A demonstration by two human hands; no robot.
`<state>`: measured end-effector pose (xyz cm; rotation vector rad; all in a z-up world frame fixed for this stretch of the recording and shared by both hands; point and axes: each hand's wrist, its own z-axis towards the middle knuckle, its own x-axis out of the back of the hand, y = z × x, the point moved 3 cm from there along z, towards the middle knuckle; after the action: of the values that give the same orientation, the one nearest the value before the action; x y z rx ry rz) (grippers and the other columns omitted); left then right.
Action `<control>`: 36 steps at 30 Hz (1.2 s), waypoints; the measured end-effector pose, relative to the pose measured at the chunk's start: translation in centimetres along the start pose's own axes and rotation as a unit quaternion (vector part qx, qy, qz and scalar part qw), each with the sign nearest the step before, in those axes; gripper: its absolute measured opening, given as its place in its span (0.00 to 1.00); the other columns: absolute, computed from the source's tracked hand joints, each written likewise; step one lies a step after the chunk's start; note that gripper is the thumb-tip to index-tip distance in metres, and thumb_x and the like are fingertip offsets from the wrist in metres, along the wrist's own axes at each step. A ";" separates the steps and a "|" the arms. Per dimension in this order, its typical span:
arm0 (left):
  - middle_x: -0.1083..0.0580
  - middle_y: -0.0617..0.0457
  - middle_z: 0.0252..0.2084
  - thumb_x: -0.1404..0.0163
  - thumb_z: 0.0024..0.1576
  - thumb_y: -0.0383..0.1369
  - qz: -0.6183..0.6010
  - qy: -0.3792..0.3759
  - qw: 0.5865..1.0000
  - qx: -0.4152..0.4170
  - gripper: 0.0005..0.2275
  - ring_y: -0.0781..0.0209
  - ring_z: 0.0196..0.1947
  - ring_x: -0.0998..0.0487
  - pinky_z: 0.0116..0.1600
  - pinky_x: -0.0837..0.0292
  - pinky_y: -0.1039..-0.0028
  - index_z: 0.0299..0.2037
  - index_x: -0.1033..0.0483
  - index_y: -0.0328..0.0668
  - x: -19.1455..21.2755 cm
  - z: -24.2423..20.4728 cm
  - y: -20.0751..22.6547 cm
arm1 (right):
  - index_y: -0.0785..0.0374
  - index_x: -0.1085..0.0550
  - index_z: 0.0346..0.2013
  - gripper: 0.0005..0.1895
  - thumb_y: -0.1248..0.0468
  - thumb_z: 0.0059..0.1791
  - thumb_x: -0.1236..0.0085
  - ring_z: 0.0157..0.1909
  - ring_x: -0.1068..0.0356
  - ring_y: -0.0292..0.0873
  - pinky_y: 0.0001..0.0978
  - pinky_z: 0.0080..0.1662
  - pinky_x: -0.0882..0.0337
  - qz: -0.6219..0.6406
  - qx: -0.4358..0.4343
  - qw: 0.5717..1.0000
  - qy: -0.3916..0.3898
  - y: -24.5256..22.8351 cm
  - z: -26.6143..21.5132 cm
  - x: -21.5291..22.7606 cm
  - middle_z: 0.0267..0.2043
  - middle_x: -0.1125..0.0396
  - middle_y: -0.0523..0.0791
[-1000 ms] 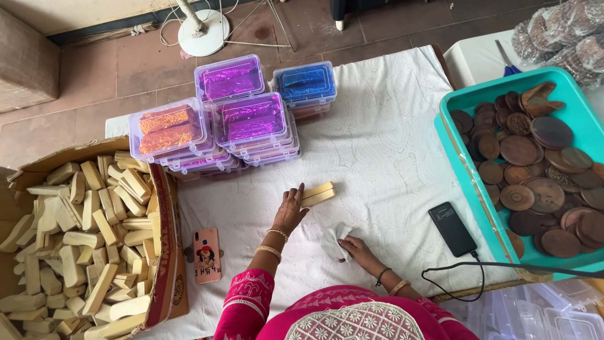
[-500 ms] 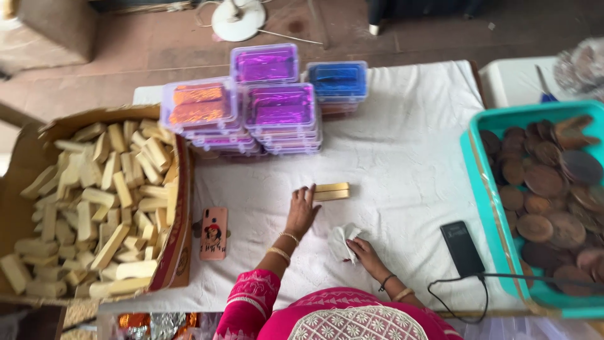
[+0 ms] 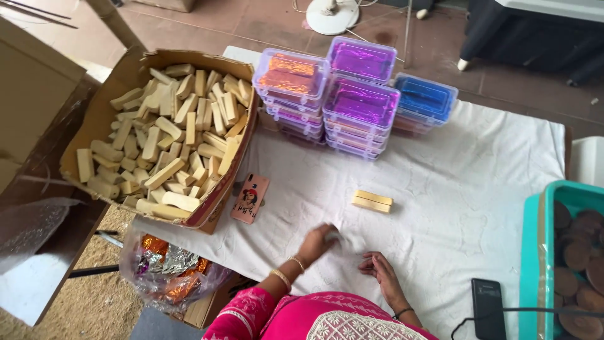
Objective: The recorder is packaging small wooden bars into foil and plastic containers.
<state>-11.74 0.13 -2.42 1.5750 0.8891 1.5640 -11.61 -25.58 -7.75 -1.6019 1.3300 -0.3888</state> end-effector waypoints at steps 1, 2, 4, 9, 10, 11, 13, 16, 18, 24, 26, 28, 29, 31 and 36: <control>0.21 0.51 0.44 0.44 0.56 0.29 0.001 0.005 1.000 0.002 0.08 0.59 0.40 0.18 0.49 0.18 0.75 0.44 0.21 0.44 2.5 1.3 0.7 | 0.63 0.26 0.49 0.20 0.53 0.57 0.60 0.45 0.26 0.43 0.37 0.52 0.26 -0.002 0.000 1.000 -0.005 -0.1 0.2 -0.1 0.38 0.27 0.50; 0.21 0.52 0.45 0.47 0.58 0.28 0.003 0.069 0.995 0.078 0.07 0.61 0.39 0.17 0.47 0.16 0.76 0.45 0.22 0.44 5.3 2.4 1.0 | 0.64 0.26 0.48 0.19 0.54 0.57 0.60 0.44 0.25 0.43 0.38 0.52 0.26 -0.020 0.005 1.000 0.003 -0.1 0.2 -0.1 0.38 0.27 0.50; 0.21 0.52 0.46 0.49 0.60 0.27 0.003 0.133 0.978 0.158 0.06 0.63 0.37 0.17 0.46 0.15 0.77 0.46 0.23 0.43 10.2 4.4 0.4 | 0.64 0.26 0.48 0.18 0.55 0.57 0.59 0.43 0.25 0.43 0.38 0.52 0.25 -0.039 0.008 0.999 0.009 -0.2 0.1 -0.3 0.37 0.28 0.50; 0.36 0.32 0.62 0.45 0.54 0.25 0.178 0.299 0.915 0.202 0.29 0.37 0.56 0.28 0.60 0.28 0.55 0.67 0.42 0.37 18.6 4.9 -2.0 | 0.66 0.25 0.46 0.13 0.59 0.55 0.52 0.42 0.25 0.41 0.34 0.51 0.24 -0.126 0.048 0.990 0.045 0.1 -0.1 -1.0 0.37 0.27 0.49; 0.36 0.32 0.62 0.45 0.54 0.25 0.179 0.300 0.912 0.213 0.29 0.37 0.56 0.28 0.60 0.28 0.55 0.67 0.42 0.37 18.3 3.5 -2.8 | 0.66 0.25 0.46 0.13 0.59 0.55 0.52 0.42 0.25 0.41 0.34 0.51 0.24 -0.128 0.039 0.990 0.039 1.0 -0.3 -0.9 0.37 0.27 0.49; 0.36 0.32 0.62 0.45 0.54 0.25 0.202 0.296 0.914 0.191 0.29 0.36 0.55 0.28 0.60 0.29 0.54 0.66 0.41 0.36 17.9 2.2 -3.4 | 0.67 0.26 0.46 0.12 0.60 0.55 0.50 0.43 0.26 0.40 0.33 0.51 0.25 -0.115 0.081 0.989 0.045 1.5 -0.4 -0.9 0.38 0.28 0.48; 0.37 0.31 0.63 0.44 0.54 0.26 0.228 0.294 0.912 0.175 0.28 0.35 0.55 0.29 0.61 0.30 0.52 0.65 0.40 0.34 17.1 -1.1 -4.1 | 0.68 0.27 0.46 0.11 0.62 0.55 0.48 0.43 0.27 0.39 0.32 0.51 0.26 -0.102 0.118 0.987 0.044 2.4 -1.2 -1.9 0.39 0.29 0.47; 0.26 0.48 0.55 0.46 0.54 0.27 0.232 0.248 0.929 0.148 0.10 0.44 0.56 0.25 0.52 0.23 0.61 0.46 0.24 0.44 15.5 -7.2 -4.0 | 0.67 0.27 0.48 0.13 0.62 0.53 0.47 0.50 0.28 0.43 0.34 0.52 0.28 -0.271 0.156 0.943 0.113 2.9 -3.6 -3.5 0.46 0.28 0.49; 0.25 0.50 0.40 0.46 0.55 0.28 0.254 0.238 0.932 0.103 0.06 0.50 0.44 0.23 0.43 0.24 0.61 0.41 0.23 0.46 15.8 -11.7 -2.9 | 0.62 0.25 0.46 0.12 0.59 0.53 0.51 0.64 0.37 0.51 0.41 0.60 0.31 -0.499 0.241 0.829 0.071 3.3 -5.5 -5.1 0.58 0.37 0.56; 0.25 0.49 0.33 0.45 0.51 0.28 0.333 0.283 0.884 0.167 0.06 0.52 0.34 0.25 0.39 0.27 0.61 0.37 0.24 0.43 21.5 -23.0 -8.9 | 0.59 0.29 0.52 0.17 0.55 0.52 0.56 0.68 0.41 0.52 0.52 0.69 0.42 -0.646 0.328 0.686 0.067 5.9 -5.6 -4.3 0.62 0.38 0.52; 0.25 0.51 0.36 0.46 0.56 0.29 0.314 0.278 0.869 0.261 0.05 0.54 0.36 0.24 0.42 0.25 0.64 0.41 0.24 0.43 23.9 -25.6 -12.3 | 0.60 0.29 0.52 0.17 0.56 0.52 0.55 0.68 0.41 0.52 0.51 0.68 0.42 -0.650 0.322 0.685 0.069 5.3 -6.3 -5.2 0.61 0.38 0.52; 0.25 0.52 0.39 0.48 0.61 0.30 0.292 0.271 0.847 0.353 0.05 0.57 0.37 0.23 0.45 0.23 0.67 0.44 0.24 0.43 26.1 -27.9 -16.3 | 0.60 0.29 0.52 0.17 0.57 0.52 0.54 0.68 0.41 0.52 0.51 0.68 0.42 -0.654 0.316 0.684 0.072 4.8 -6.4 -5.9 0.61 0.38 0.52; 0.24 0.48 0.42 0.45 0.54 0.30 0.371 0.258 0.828 0.332 0.10 0.52 0.41 0.23 0.50 0.26 0.63 0.45 0.24 0.43 27.1 -28.7 -18.1 | 0.60 0.29 0.52 0.16 0.57 0.53 0.54 0.69 0.41 0.51 0.50 0.69 0.42 -0.648 0.313 0.690 0.076 4.6 -6.4 -6.1 0.61 0.38 0.51; 0.23 0.44 0.44 0.41 0.47 0.30 0.445 0.240 0.805 0.310 0.16 0.47 0.46 0.23 0.54 0.29 0.59 0.46 0.24 0.42 28.1 -30.3 -21.1 | 0.59 0.30 0.51 0.15 0.58 0.53 0.54 0.69 0.41 0.51 0.49 0.69 0.42 -0.644 0.309 0.696 0.079 4.6 -6.6 -6.2 0.61 0.38 0.50; 0.22 0.40 0.49 0.50 0.61 0.48 0.326 -0.020 0.770 0.548 0.32 0.47 0.53 0.21 0.76 0.51 0.49 0.70 0.44 0.39 29.8 -30.7 -19.5 | 0.59 0.30 0.52 0.15 0.58 0.53 0.53 0.69 0.41 0.50 0.49 0.69 0.41 -0.658 0.285 0.691 0.094 4.5 -6.8 -6.7 0.61 0.38 0.50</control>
<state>-41.37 36.50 -4.96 2.9939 1.4738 1.4489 -21.53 -22.52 -6.08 -1.6956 -0.1413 -1.6710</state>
